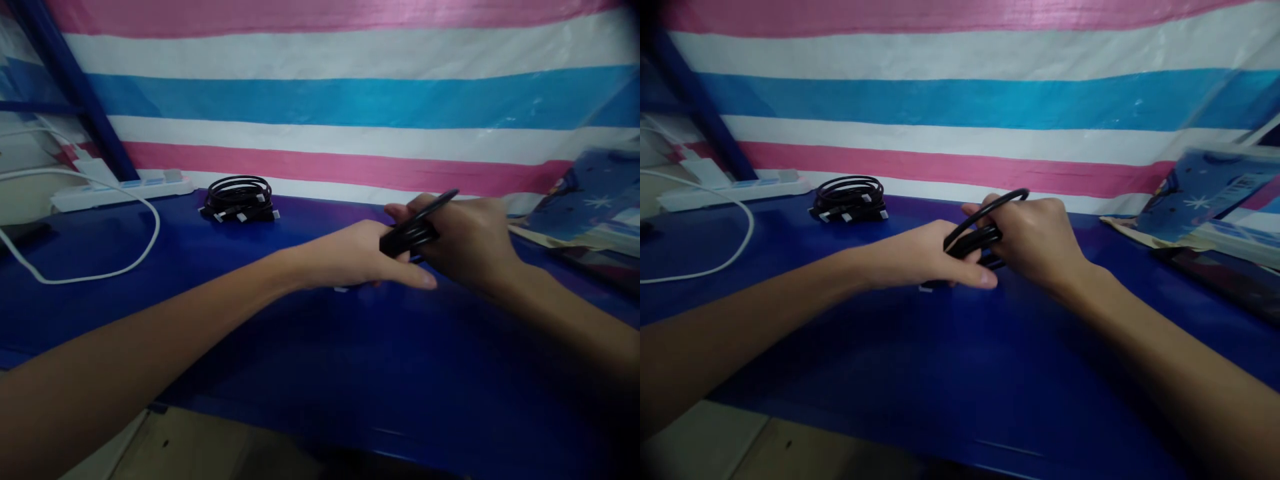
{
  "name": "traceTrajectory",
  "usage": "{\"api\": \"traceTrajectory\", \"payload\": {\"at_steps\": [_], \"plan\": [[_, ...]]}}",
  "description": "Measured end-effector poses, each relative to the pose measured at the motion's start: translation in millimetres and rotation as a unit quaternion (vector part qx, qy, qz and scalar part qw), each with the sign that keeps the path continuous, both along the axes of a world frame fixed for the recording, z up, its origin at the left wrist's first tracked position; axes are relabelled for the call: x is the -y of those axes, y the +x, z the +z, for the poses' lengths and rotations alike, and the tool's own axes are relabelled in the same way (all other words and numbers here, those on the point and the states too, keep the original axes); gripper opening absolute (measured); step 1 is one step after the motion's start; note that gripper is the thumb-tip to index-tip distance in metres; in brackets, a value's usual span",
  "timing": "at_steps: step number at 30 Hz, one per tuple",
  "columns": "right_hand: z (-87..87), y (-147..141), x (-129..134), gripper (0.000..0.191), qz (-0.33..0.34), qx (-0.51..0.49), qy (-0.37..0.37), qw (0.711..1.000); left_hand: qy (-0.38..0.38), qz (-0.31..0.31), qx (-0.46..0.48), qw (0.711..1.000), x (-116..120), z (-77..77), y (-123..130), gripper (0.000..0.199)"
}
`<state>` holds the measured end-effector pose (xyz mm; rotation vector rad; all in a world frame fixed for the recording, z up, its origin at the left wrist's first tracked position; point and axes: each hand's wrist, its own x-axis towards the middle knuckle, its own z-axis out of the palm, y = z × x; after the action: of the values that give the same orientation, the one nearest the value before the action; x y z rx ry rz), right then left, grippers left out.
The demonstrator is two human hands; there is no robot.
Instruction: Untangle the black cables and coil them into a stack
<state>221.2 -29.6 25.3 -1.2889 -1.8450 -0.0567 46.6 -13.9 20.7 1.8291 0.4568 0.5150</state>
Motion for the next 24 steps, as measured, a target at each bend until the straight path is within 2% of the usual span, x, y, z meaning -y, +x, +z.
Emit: {"api": "traceTrajectory", "payload": {"at_steps": [2,4,7,9,10,12,13,15,17,20,22,24], "plan": [[4.8,-6,0,0.02,-0.071,0.128,0.029,0.989,-0.008,0.104,0.034,0.994,8,-0.1,11,0.028],[10.9,-11,2,0.014,-0.151,0.232,0.019,0.961,-0.043,0.167,0.063,0.983,11,-1.7,18,0.03],[19.4,-11,11,0.021,-0.252,0.285,-0.023,0.924,-0.068,0.208,0.087,0.972,6,-3.1,18,0.027],[22.4,-5,16,0.039,-0.287,0.263,0.013,0.921,-0.071,0.217,0.107,0.968,3,-1.3,13,0.029],[22.6,-2,18,0.049,-0.269,0.25,0.058,0.928,-0.069,0.215,0.108,0.968,3,0.4,10,0.031],[20.6,4,19,0.063,-0.155,0.244,0.157,0.944,-0.035,0.199,0.073,0.977,4,4.3,6,0.031],[18.6,6,19,0.065,-0.079,0.246,0.19,0.947,-0.003,0.182,0.047,0.982,6,6.2,4,0.029],[13.8,7,18,0.052,0.046,0.234,0.198,0.951,0.078,0.152,0.008,0.985,9,9.5,1,0.023],[10.1,5,18,0.03,0.098,0.195,0.163,0.962,0.162,0.16,-0.008,0.974,9,12.3,-1,0.021],[9.3,-1,18,0.007,0.139,0.083,0.07,0.984,0.256,0.238,0.008,0.937,5,16.1,-5,0.023],[11.4,-5,18,0.008,0.177,-0.046,-0.027,0.983,0.26,0.276,0.057,0.924,0,17.7,-9,0.024],[14.1,-8,20,0.012,0.229,-0.159,-0.127,0.952,0.215,0.282,0.123,0.927,-4,17.3,-11,0.023]]}}
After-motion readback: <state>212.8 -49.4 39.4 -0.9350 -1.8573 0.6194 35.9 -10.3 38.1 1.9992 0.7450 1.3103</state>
